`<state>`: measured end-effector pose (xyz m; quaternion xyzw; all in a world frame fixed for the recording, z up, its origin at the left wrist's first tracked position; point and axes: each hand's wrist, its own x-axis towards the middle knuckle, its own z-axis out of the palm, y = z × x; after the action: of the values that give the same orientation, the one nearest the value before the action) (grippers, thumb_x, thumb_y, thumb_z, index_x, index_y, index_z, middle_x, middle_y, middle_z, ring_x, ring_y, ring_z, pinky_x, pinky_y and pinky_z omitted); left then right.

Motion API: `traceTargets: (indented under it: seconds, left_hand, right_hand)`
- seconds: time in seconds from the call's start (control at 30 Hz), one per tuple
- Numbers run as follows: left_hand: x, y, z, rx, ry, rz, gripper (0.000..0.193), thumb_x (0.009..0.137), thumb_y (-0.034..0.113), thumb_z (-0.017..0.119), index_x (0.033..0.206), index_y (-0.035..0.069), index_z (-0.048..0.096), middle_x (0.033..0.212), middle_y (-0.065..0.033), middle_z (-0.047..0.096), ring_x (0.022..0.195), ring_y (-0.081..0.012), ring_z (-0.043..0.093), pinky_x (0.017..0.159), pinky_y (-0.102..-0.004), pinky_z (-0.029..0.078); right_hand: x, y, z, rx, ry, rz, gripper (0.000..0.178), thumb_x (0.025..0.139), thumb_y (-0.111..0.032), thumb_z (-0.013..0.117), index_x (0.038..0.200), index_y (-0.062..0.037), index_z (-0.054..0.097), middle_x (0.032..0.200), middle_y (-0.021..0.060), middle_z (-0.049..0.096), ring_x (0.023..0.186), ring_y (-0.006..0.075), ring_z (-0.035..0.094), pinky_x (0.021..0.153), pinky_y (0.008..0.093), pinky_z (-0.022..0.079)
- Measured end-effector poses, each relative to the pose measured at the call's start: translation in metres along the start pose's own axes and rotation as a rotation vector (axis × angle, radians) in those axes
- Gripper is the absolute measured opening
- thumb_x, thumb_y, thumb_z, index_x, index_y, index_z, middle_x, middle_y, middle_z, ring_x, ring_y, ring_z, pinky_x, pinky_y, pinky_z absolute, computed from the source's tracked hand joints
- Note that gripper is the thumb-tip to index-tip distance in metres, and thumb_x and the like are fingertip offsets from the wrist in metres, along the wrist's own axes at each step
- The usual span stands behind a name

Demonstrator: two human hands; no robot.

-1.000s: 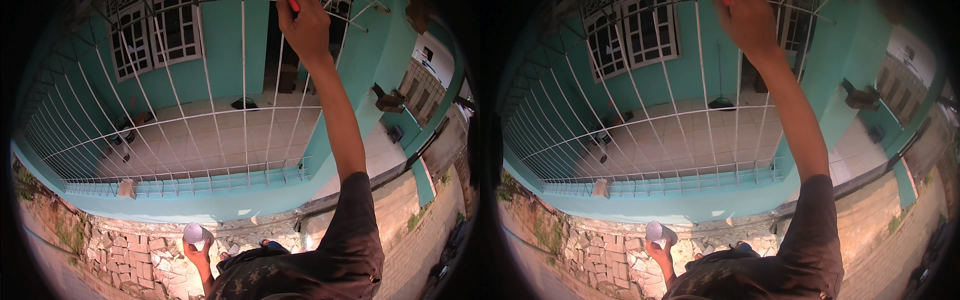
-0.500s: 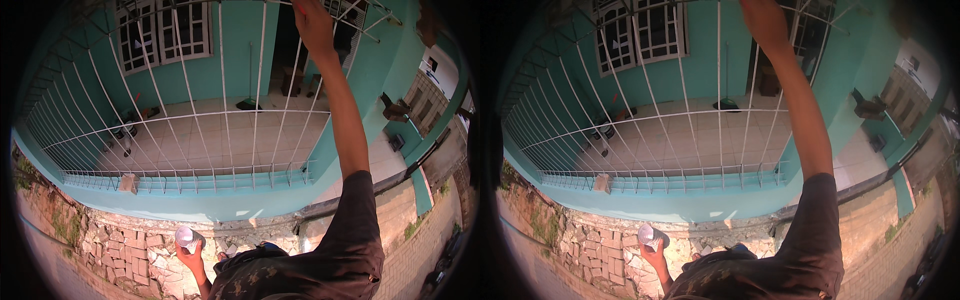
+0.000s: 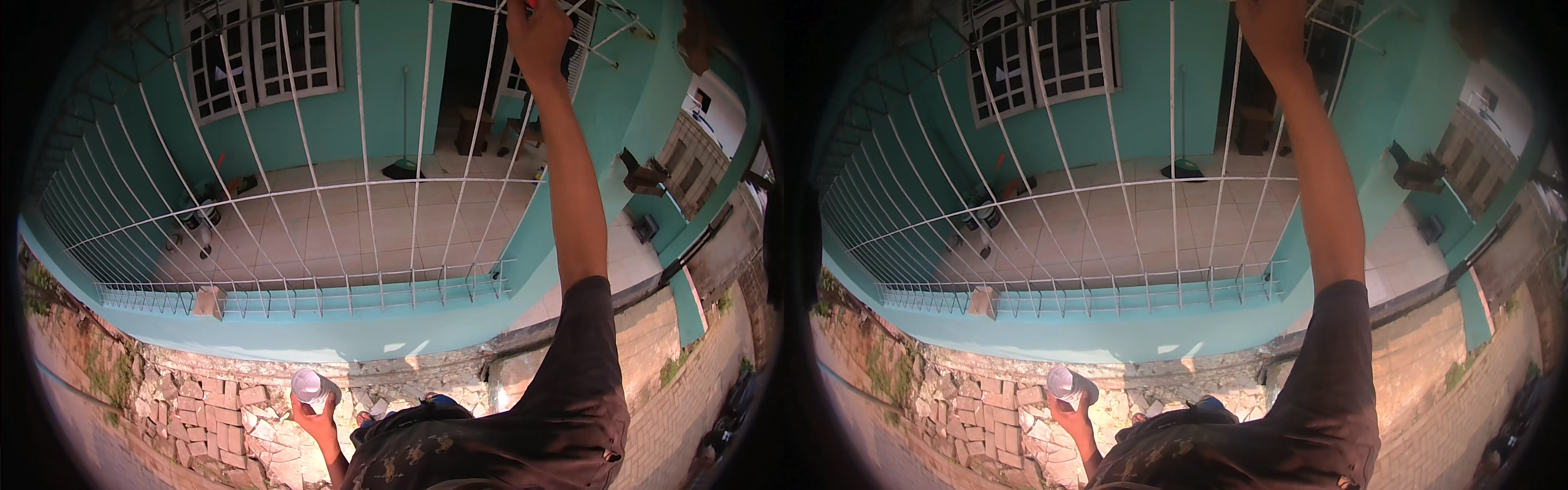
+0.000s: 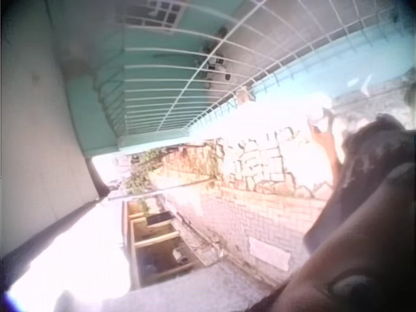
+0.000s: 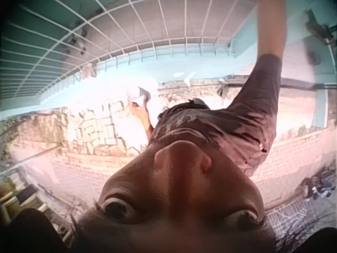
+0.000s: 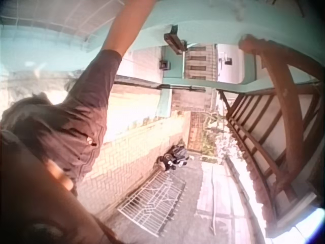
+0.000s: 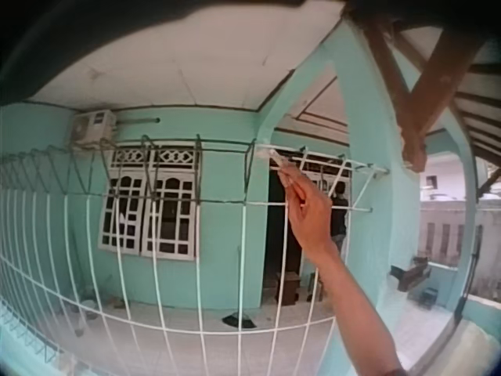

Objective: The person paints a white metal security railing on a building exterior using a paintbrush and a small container of white paint. They repeatedly dip the brush into the container and apply paint to the vertical bars and horizontal supports of the railing.

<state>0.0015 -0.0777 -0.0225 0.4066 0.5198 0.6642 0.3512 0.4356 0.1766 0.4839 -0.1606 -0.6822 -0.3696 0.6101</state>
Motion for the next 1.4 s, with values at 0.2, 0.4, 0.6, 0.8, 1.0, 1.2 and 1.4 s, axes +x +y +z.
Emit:
traceTargets:
  seconds: [0.2, 0.4, 0.6, 0.8, 1.0, 1.2, 1.4]
  left_hand:
    - [0.005, -0.002, -0.004, 0.011, -0.011, -0.013, 0.078, 0.073, -0.006, 0.081, 0.143, -0.004, 0.048, 0.134, -0.015, 0.057, 0.127, -0.0257, 0.055, 0.113, -0.0395, 0.039]
    - [0.009, -0.011, -0.01, 0.045, 0.006, -0.013, 0.081, 0.075, -0.008, 0.081, 0.147, -0.005, 0.044, 0.139, -0.0178, 0.054, 0.131, -0.0268, 0.052, 0.115, -0.0401, 0.038]
    - [0.014, -0.012, -0.009, 0.021, -0.016, -0.033, 0.082, 0.075, -0.005, 0.082, 0.148, -0.005, 0.044, 0.139, -0.0181, 0.054, 0.132, -0.0273, 0.052, 0.116, -0.0405, 0.037]
    - [0.021, -0.007, -0.004, 0.013, -0.063, -0.056, 0.081, 0.072, -0.003, 0.083, 0.144, -0.006, 0.047, 0.138, -0.019, 0.056, 0.131, -0.0281, 0.053, 0.115, -0.0412, 0.038]
    - [0.026, -0.007, -0.006, 0.021, -0.069, -0.08, 0.08, 0.071, -0.002, 0.083, 0.142, -0.006, 0.048, 0.136, -0.0185, 0.057, 0.13, -0.0285, 0.054, 0.116, -0.0411, 0.037]
    - [0.032, -0.005, -0.017, -0.016, -0.064, -0.063, 0.08, 0.07, -0.002, 0.084, 0.142, -0.005, 0.049, 0.134, -0.0166, 0.058, 0.129, -0.0278, 0.054, 0.116, -0.0406, 0.038]
    - [0.044, 0.0, -0.022, -0.014, -0.078, -0.071, 0.079, 0.071, -0.005, 0.083, 0.142, -0.004, 0.049, 0.135, -0.0163, 0.057, 0.129, -0.0276, 0.054, 0.116, -0.0404, 0.038]
  right_hand:
    - [-0.023, -0.011, 0.016, -0.282, 0.052, -0.083, 0.029, 0.103, 0.003, 0.056, 0.131, 0.0005, 0.063, 0.144, 0.0194, 0.06, 0.122, 0.0308, 0.067, 0.097, 0.0348, 0.057]
    - [-0.03, -0.011, 0.02, -0.342, -0.084, -0.058, 0.024, 0.101, 0.002, 0.058, 0.125, 0.0029, 0.064, 0.141, 0.0211, 0.062, 0.12, 0.0325, 0.068, 0.096, 0.0362, 0.057]
    - [-0.028, -0.015, 0.01, -0.176, 0.135, -0.042, 0.025, 0.099, 0.006, 0.06, 0.123, 0.0052, 0.063, 0.137, 0.0228, 0.064, 0.115, 0.0291, 0.071, 0.093, 0.0328, 0.057]
    - [-0.024, -0.02, 0.018, -0.221, 0.112, 0.064, 0.026, 0.1, 0.005, 0.058, 0.124, 0.0047, 0.065, 0.129, 0.0206, 0.069, 0.094, 0.0174, 0.069, 0.077, 0.0271, 0.055]
    - [-0.016, -0.026, 0.025, -0.238, 0.157, 0.293, 0.028, 0.102, -0.001, 0.06, 0.129, 0.0029, 0.067, 0.114, 0.0173, 0.075, 0.072, 0.008, 0.055, 0.063, 0.0228, 0.047]
    - [-0.019, -0.039, 0.026, -0.169, 0.265, 0.23, 0.026, 0.104, -0.003, 0.057, 0.128, 0.0055, 0.065, 0.118, 0.0164, 0.074, 0.108, 0.0172, 0.071, 0.087, 0.0251, 0.053]
    - [-0.017, -0.04, 0.029, -0.056, 0.186, 0.341, 0.025, 0.104, 0.001, 0.054, 0.126, 0.0062, 0.064, 0.124, 0.0175, 0.07, 0.111, 0.0196, 0.069, 0.093, 0.0277, 0.054]
